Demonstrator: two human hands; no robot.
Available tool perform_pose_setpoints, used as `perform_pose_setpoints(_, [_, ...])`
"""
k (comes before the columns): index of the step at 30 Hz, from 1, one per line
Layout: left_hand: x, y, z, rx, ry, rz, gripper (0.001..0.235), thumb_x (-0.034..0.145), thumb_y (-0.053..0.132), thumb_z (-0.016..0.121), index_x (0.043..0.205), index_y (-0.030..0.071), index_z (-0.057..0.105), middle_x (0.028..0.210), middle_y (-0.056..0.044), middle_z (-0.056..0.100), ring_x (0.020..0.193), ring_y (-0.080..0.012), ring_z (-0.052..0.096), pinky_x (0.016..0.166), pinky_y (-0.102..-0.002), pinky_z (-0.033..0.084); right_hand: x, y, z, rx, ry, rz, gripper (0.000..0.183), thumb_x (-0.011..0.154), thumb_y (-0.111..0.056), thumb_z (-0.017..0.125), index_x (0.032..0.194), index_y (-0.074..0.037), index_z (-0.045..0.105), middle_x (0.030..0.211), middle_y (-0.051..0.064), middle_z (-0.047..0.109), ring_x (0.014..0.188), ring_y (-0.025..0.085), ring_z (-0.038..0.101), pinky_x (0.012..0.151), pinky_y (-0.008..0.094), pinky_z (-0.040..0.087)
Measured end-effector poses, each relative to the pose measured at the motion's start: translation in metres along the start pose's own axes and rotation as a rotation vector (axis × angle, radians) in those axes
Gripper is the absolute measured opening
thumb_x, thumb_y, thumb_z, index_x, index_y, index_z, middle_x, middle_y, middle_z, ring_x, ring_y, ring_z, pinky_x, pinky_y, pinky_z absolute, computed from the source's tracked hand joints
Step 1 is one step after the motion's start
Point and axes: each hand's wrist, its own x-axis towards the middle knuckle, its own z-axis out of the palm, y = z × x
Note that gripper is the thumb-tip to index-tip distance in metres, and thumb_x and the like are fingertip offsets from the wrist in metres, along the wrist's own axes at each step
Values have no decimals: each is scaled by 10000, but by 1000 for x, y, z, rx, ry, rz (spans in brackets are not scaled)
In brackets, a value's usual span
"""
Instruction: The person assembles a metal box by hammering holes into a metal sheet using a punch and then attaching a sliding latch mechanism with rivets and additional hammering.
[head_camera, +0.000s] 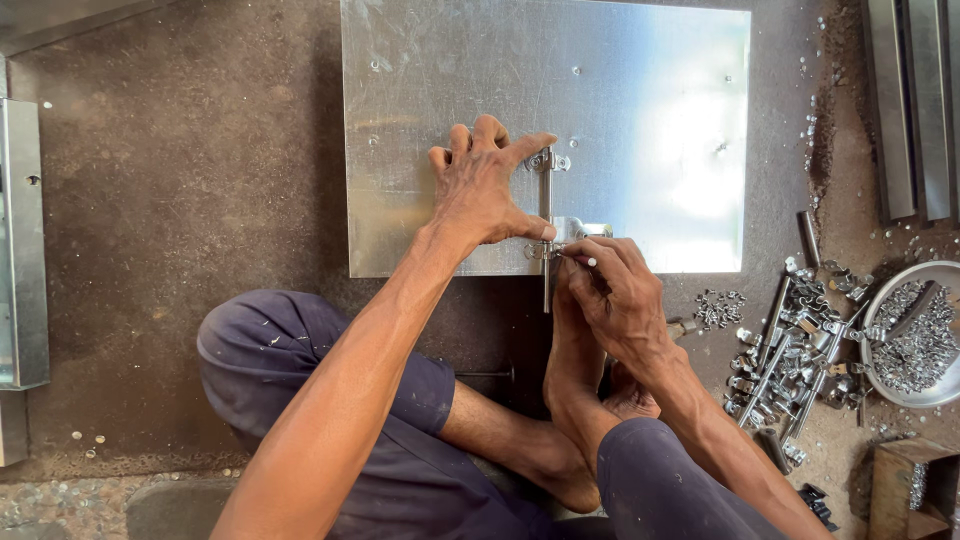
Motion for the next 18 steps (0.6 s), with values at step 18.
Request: perform_pose_setpoints(18, [-2,1,-3,-56,16,-9,1118,289,554,1002,1334,461,616,1156,28,549,1144,-242,451,995,-522,344,12,3,16,58,-39,-99,204,966,-63,668,1159,-1,642,1088,154,650,940,256,694,724,333,635])
